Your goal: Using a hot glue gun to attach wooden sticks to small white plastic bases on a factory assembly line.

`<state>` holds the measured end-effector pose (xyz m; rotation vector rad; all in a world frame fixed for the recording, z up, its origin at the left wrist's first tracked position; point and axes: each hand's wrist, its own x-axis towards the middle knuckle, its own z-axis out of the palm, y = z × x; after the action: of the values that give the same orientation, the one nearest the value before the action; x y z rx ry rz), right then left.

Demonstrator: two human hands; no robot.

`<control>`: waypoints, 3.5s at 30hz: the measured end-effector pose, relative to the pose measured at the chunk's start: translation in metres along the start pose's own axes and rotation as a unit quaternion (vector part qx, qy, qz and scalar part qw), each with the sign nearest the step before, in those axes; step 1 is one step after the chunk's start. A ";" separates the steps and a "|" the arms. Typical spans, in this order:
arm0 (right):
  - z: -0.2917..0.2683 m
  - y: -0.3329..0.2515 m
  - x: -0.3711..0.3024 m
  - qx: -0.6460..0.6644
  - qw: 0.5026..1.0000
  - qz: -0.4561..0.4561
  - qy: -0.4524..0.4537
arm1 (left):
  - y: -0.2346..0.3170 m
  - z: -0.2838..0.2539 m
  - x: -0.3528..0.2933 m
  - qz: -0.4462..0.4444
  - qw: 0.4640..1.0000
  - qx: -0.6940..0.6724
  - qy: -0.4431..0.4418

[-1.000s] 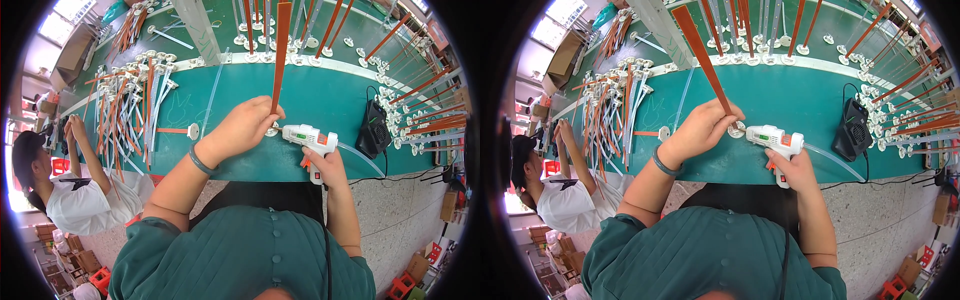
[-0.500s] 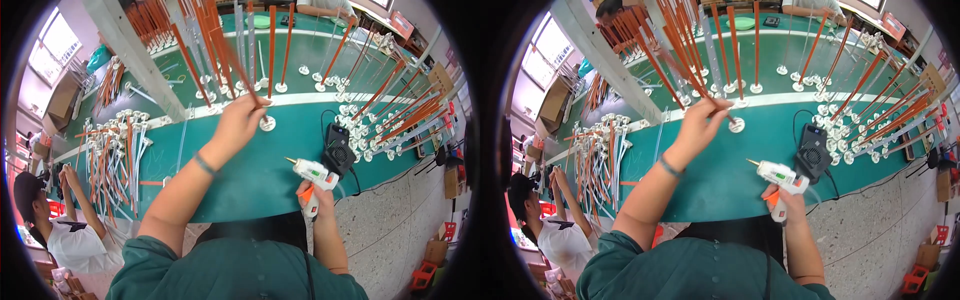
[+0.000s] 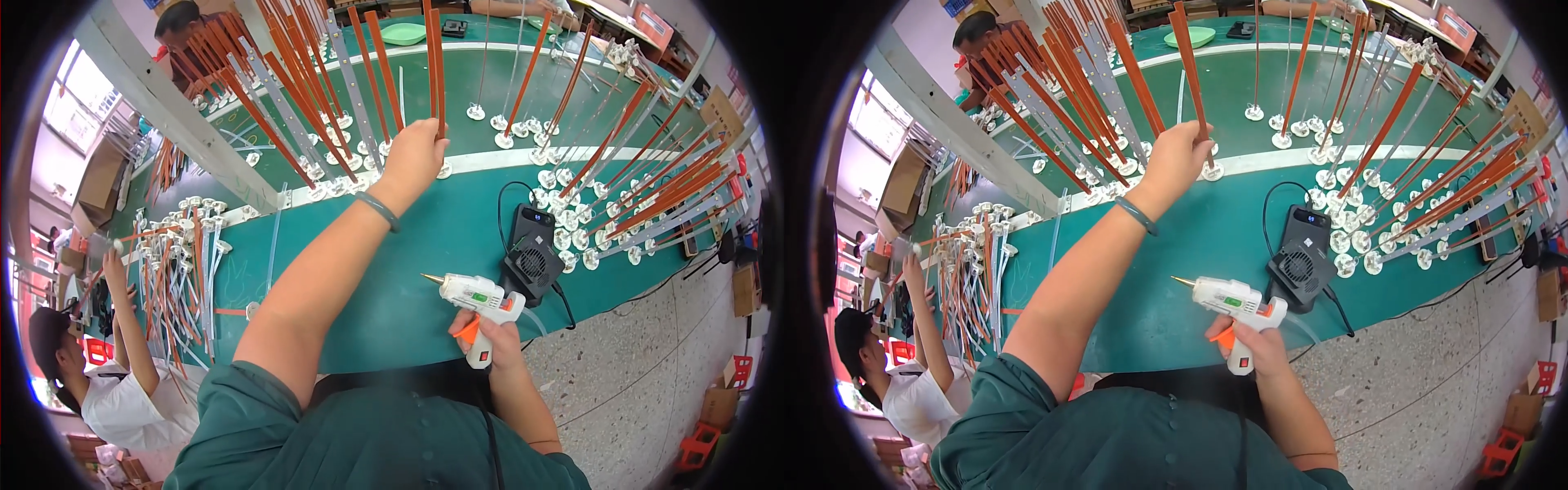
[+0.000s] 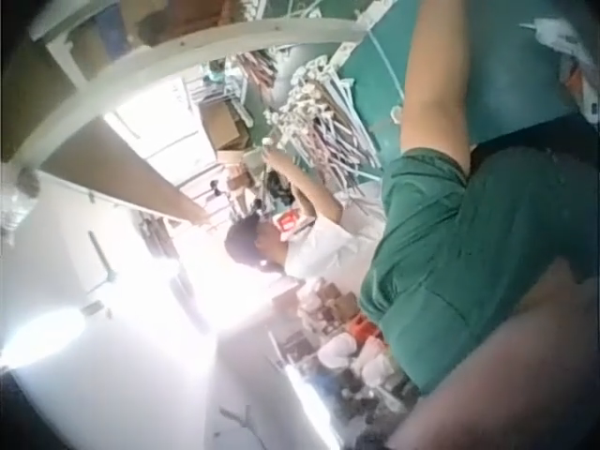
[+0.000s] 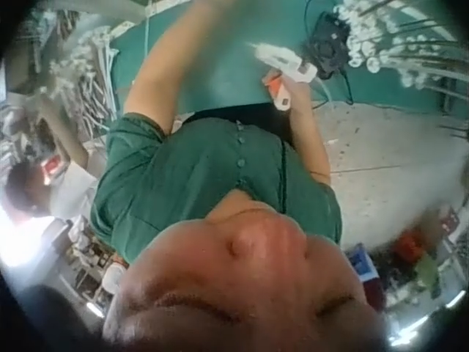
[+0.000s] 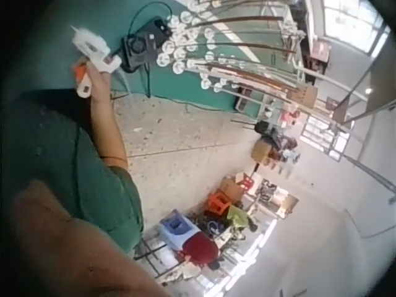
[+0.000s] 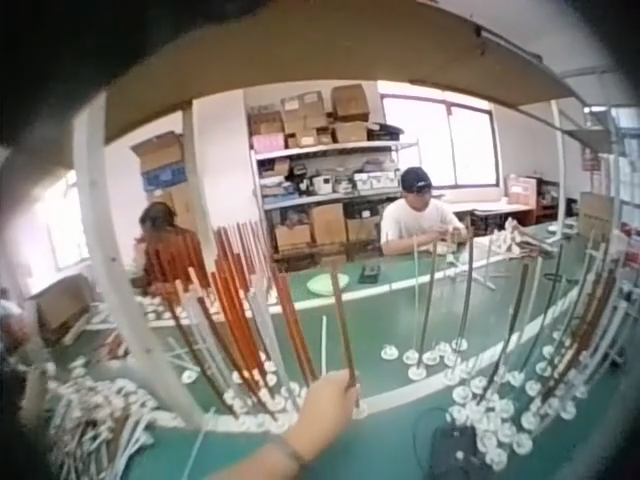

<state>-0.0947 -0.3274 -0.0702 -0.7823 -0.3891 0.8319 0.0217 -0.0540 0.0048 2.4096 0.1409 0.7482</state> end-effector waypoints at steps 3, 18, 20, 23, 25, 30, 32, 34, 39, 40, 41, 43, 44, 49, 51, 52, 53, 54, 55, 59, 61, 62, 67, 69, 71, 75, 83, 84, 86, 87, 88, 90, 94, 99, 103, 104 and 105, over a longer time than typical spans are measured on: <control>0.003 0.000 0.000 0.011 1.000 0.003 0.011 | 0.002 -0.004 -0.006 -0.050 0.998 0.006 -0.044; 0.008 0.001 -0.001 -0.046 0.998 -0.032 0.035 | 0.013 -0.003 -0.039 -0.048 0.995 0.075 -0.047; 0.009 0.002 -0.001 -0.050 0.997 -0.034 0.039 | 0.007 0.002 -0.031 -0.038 0.991 0.108 -0.062; 0.010 0.002 -0.002 -0.055 0.997 -0.036 0.046 | 0.003 0.006 -0.024 -0.022 0.988 0.130 -0.079; 0.011 0.002 -0.003 -0.056 0.997 -0.036 0.050 | 0.003 0.006 -0.024 -0.021 0.988 0.136 -0.074; 0.010 0.006 -0.006 0.003 0.997 -0.061 0.047 | 0.022 -0.024 -0.051 0.009 0.992 0.117 -0.043; 0.009 0.008 -0.012 0.008 0.995 -0.093 0.044 | 0.033 -0.043 -0.078 0.044 0.996 0.070 -0.026; 0.014 0.005 -0.013 0.013 0.991 -0.124 0.040 | 0.046 -0.058 -0.108 0.050 0.995 0.067 -0.052; 0.078 -0.035 0.001 -0.138 0.943 -0.189 0.235 | 0.073 -0.066 -0.171 0.070 0.994 0.072 -0.053; 0.086 -0.039 0.013 -0.152 0.927 -0.234 0.249 | 0.077 -0.064 -0.177 0.080 0.993 0.080 -0.044; 0.088 -0.038 0.020 -0.154 0.926 -0.235 0.252 | 0.079 -0.061 -0.182 0.084 0.992 0.088 -0.041; 0.088 -0.036 0.032 -0.206 0.915 -0.276 0.212 | 0.084 -0.059 -0.188 0.094 0.990 0.096 -0.047; 0.090 -0.034 0.035 -0.208 0.912 -0.280 0.214 | 0.087 -0.059 -0.189 0.100 0.988 0.106 -0.054; 0.102 -0.035 0.036 -0.269 0.891 -0.279 0.235 | 0.091 -0.061 -0.195 0.111 0.984 0.119 -0.066; 0.104 -0.036 0.036 -0.291 0.880 -0.288 0.239 | 0.088 -0.061 -0.198 0.114 0.985 0.114 -0.062; 0.105 -0.036 0.036 -0.291 0.880 -0.295 0.233 | 0.087 -0.062 -0.199 0.118 0.985 0.103 -0.068; 0.106 -0.036 0.036 -0.291 0.879 -0.302 0.226 | 0.085 -0.062 -0.199 0.122 0.986 0.092 -0.074; 0.106 -0.036 0.036 -0.293 0.879 -0.300 0.226 | 0.085 -0.065 -0.199 0.119 0.986 0.090 -0.074; 0.105 -0.036 0.036 -0.295 0.879 -0.304 0.219 | 0.084 -0.069 -0.199 0.120 0.988 0.054 -0.080; 0.105 -0.035 0.033 -0.265 0.892 -0.289 0.224 | 0.074 -0.102 -0.187 0.052 0.977 -0.168 -0.121; 0.105 -0.032 0.032 -0.255 0.896 -0.289 0.222 | 0.067 -0.118 -0.176 -0.037 0.889 -0.448 -0.086; 0.105 -0.031 0.031 -0.245 0.899 -0.290 0.219 | 0.066 -0.123 -0.171 -0.120 0.718 -0.684 -0.041; 0.104 -0.028 0.024 -0.253 0.903 -0.275 0.213 | 0.085 -0.119 -0.148 -0.112 0.812 -0.572 -0.030; 0.104 -0.027 0.023 -0.261 0.900 -0.278 0.210 | 0.091 -0.108 -0.145 -0.091 0.844 -0.515 -0.117; 0.105 -0.025 0.022 -0.251 0.898 -0.296 0.208 | 0.093 -0.105 -0.142 -0.086 0.842 -0.512 -0.146; 0.101 -0.027 0.024 -0.268 0.892 -0.302 0.202 | 0.086 -0.113 -0.141 -0.062 0.837 -0.542 -0.047; 0.104 -0.066 0.065 -0.283 0.869 -0.343 0.217 | 0.030 -0.139 -0.157 -0.142 0.867 -0.461 0.127; 0.106 -0.067 0.071 -0.294 0.864 -0.351 0.207 | 0.036 -0.133 -0.156 -0.113 0.889 -0.428 0.115; 0.109 -0.064 0.078 -0.286 0.870 -0.347 0.203 | 0.061 -0.133 -0.139 -0.082 0.895 -0.429 0.088; 0.108 -0.061 0.080 -0.301 0.867 -0.344 0.197 | 0.074 -0.134 -0.128 -0.042 0.905 -0.420 0.058; 0.104 -0.060 0.079 -0.309 0.867 -0.340 0.195 | 0.088 -0.130 -0.117 -0.004 0.915 -0.403 0.024; 0.100 -0.055 0.080 -0.291 0.873 -0.339 0.195 | 0.101 -0.124 -0.099 -0.005 0.929 -0.369 -0.032; 0.085 -0.041 0.086 -0.274 0.877 -0.345 0.193 | 0.096 -0.116 -0.089 -0.029 0.937 -0.332 -0.109; 0.080 -0.033 0.094 -0.240 0.880 -0.358 0.199 | 0.086 -0.094 -0.083 -0.014 0.927 -0.354 -0.126; 0.074 -0.040 0.091 -0.190 0.892 -0.340 0.231 | 0.082 -0.091 -0.071 -0.036 0.925 -0.362 -0.111; 0.073 -0.044 0.088 -0.187 0.892 -0.340 0.232 | 0.079 -0.089 -0.065 -0.031 0.929 -0.360 -0.083; 0.072 -0.049 0.083 -0.171 0.891 -0.340 0.247 | 0.073 -0.087 -0.058 -0.013 0.946 -0.321 -0.041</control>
<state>-0.0604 -0.2502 0.0154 -1.0597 -0.3183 -0.1134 -0.0793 -0.0841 0.0763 1.8057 -0.0960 0.5665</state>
